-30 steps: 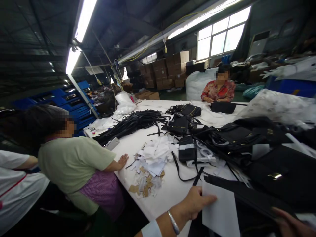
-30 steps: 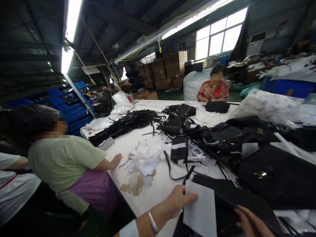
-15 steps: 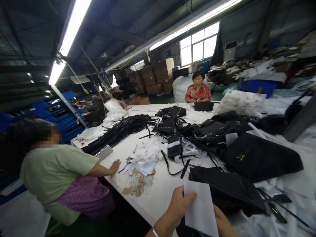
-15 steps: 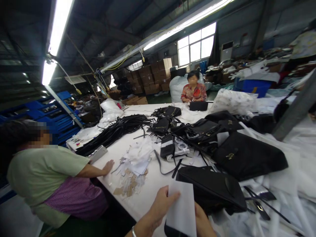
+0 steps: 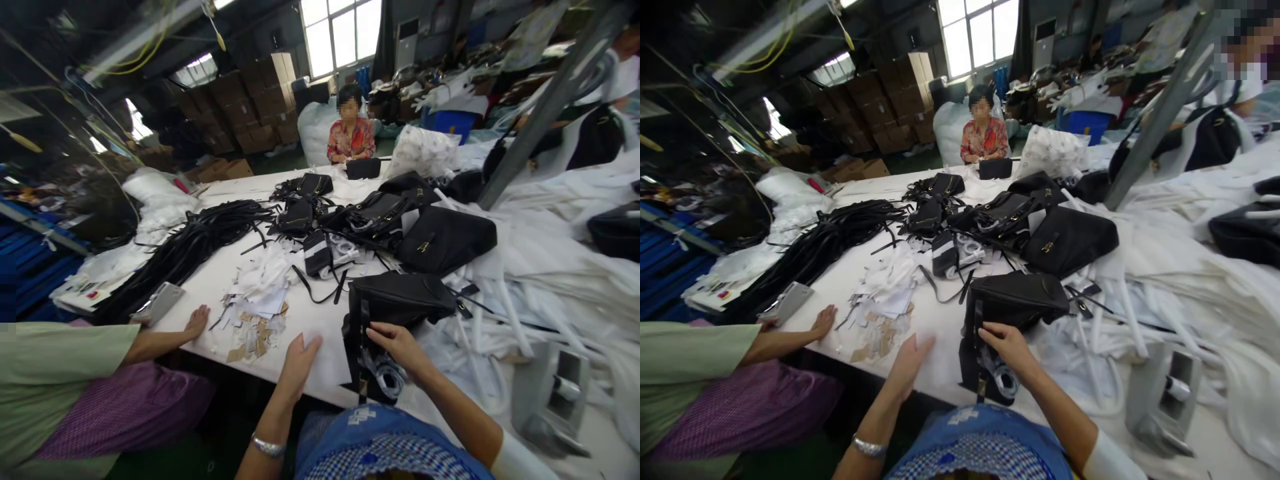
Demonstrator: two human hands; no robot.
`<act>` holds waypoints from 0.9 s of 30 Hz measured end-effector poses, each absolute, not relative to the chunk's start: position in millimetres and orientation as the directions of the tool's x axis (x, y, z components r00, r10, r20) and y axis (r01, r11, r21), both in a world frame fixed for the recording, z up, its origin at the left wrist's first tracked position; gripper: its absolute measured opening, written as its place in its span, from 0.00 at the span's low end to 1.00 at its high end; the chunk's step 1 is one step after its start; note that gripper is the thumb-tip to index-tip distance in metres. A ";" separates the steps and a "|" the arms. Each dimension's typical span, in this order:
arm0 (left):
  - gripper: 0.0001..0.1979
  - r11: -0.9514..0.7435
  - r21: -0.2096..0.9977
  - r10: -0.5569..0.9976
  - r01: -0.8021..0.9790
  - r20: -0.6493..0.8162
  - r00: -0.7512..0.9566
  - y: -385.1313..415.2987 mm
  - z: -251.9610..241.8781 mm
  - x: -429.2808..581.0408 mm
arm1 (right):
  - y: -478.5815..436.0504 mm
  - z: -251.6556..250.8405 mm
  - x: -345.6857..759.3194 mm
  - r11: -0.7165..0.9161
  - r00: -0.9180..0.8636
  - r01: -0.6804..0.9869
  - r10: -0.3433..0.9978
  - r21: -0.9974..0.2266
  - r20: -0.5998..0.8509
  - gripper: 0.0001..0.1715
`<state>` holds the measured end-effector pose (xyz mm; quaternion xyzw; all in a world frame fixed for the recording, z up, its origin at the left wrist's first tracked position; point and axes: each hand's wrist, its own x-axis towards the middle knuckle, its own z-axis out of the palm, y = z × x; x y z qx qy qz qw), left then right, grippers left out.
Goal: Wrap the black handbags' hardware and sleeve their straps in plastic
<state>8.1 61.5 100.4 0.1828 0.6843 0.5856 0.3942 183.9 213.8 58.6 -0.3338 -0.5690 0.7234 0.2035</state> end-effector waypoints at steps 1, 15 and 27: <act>0.19 0.273 0.947 0.713 -0.169 -0.317 -0.625 57.7 96.5 8.0 | 212.9 60.7 184.4 -0.269 -0.699 0.084 0.671 -0.959 -0.250 0.25; 0.21 0.257 0.953 0.851 -0.160 -0.302 -0.429 108.8 86.6 51.9 | 193.1 58.1 185.5 0.078 -0.683 0.247 0.721 -0.966 -0.116 0.16; 0.18 0.320 0.946 0.786 0.042 -0.241 -0.569 113.8 95.9 54.2 | 197.5 55.2 178.8 0.092 -0.678 0.345 0.713 -0.934 -0.180 0.17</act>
